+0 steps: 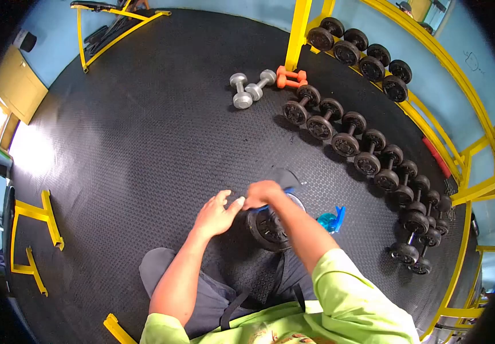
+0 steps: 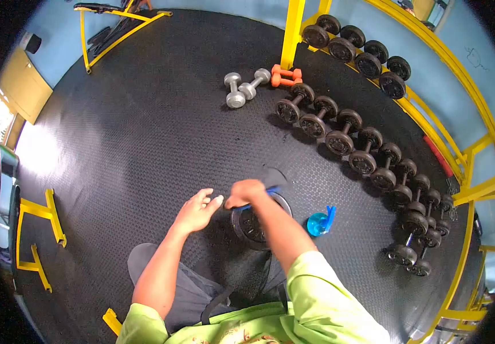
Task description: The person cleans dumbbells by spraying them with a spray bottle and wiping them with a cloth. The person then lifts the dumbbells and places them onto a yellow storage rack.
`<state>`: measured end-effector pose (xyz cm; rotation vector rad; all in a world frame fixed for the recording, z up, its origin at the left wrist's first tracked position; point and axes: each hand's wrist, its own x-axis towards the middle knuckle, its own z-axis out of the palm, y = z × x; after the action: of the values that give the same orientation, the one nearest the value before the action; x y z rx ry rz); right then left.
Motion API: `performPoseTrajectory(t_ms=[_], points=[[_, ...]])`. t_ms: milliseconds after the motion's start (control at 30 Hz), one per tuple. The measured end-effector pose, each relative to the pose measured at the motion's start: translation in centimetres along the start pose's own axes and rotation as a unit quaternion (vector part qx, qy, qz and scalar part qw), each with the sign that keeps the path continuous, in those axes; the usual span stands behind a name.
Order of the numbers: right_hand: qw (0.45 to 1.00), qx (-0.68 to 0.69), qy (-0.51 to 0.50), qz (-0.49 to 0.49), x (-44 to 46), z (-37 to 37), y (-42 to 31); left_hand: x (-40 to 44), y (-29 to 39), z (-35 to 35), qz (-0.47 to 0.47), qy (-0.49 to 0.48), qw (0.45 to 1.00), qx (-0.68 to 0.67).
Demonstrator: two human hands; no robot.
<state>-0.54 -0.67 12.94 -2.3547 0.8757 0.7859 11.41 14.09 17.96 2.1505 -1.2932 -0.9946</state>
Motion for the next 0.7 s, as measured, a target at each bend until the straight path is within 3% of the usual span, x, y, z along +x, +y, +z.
performPoseTrajectory(t_ms=[33,100,133,233,267,300,333,400,433,467,500,533,567,600,633,667,700], points=[[0.997,-0.03,-0.069,0.003,0.0,-0.6,-2.2,0.2,-0.1,-0.2,-0.013,0.003,1.0,-0.012],[0.982,-0.135,-0.093,-0.098,0.8,2.5,-5.3,0.3,-0.4,-0.4,-0.024,-0.005,1.0,-0.014],[0.964,-0.227,-0.094,-0.103,0.0,3.9,-7.2,0.5,-0.5,-0.7,-0.039,-0.011,0.999,-0.017],[0.875,-0.413,0.135,-0.213,-2.7,13.2,-7.3,0.5,-1.3,-0.8,-0.052,0.004,0.999,0.015],[0.893,-0.334,0.172,-0.248,-4.1,15.4,-6.4,0.3,-1.0,-1.2,-0.048,0.003,0.999,0.021],[0.914,-0.261,0.133,-0.282,-6.1,16.2,-5.6,0.2,-1.0,-1.2,-0.049,0.002,0.999,0.016],[0.901,-0.201,0.186,-0.337,-7.8,17.3,-4.4,0.1,-1.1,-1.2,-0.041,-0.004,0.999,0.021],[0.929,-0.038,0.203,-0.307,-12.7,17.4,-2.7,0.0,-1.0,-1.0,-0.03,-0.012,0.999,0.025],[0.921,0.04,0.258,-0.289,-15.1,15.8,-2.1,0.0,-0.7,-0.6,-0.01,-0.017,0.999,0.035],[0.876,0.184,0.375,-0.242,-16.5,15.1,-1.6,-0.2,-0.5,-0.1,0.01,-0.023,0.999,0.044],[0.852,0.203,0.458,-0.151,-17.7,13.5,-1.4,-0.2,0.0,0.2,0.012,-0.027,0.999,0.041],[0.757,0.274,0.588,-0.08,-17.2,13.6,-0.7,0.0,0.6,0.4,0.013,-0.081,0.996,0.044],[0.685,0.369,0.627,-0.029,-16.8,12.6,-0.2,0.0,1.2,0.6,0.016,-0.133,0.99,0.049],[0.601,0.413,0.684,0.016,-15.9,10.8,-0.3,0.4,0.9,1.5,0.034,-0.124,0.991,0.042],[0.588,0.38,0.712,0.065,-14.6,9.5,0.2,0.5,1.0,2.0,0.042,-0.124,0.99,0.044],[0.646,0.246,0.718,0.087,-13.0,8.6,1.2,0.6,1.1,2.3,0.052,-0.12,0.991,0.04],[0.728,0.198,0.643,0.134,-10.9,9.2,1.9,0.6,1.3,2.2,0.06,-0.115,0.991,0.037]])
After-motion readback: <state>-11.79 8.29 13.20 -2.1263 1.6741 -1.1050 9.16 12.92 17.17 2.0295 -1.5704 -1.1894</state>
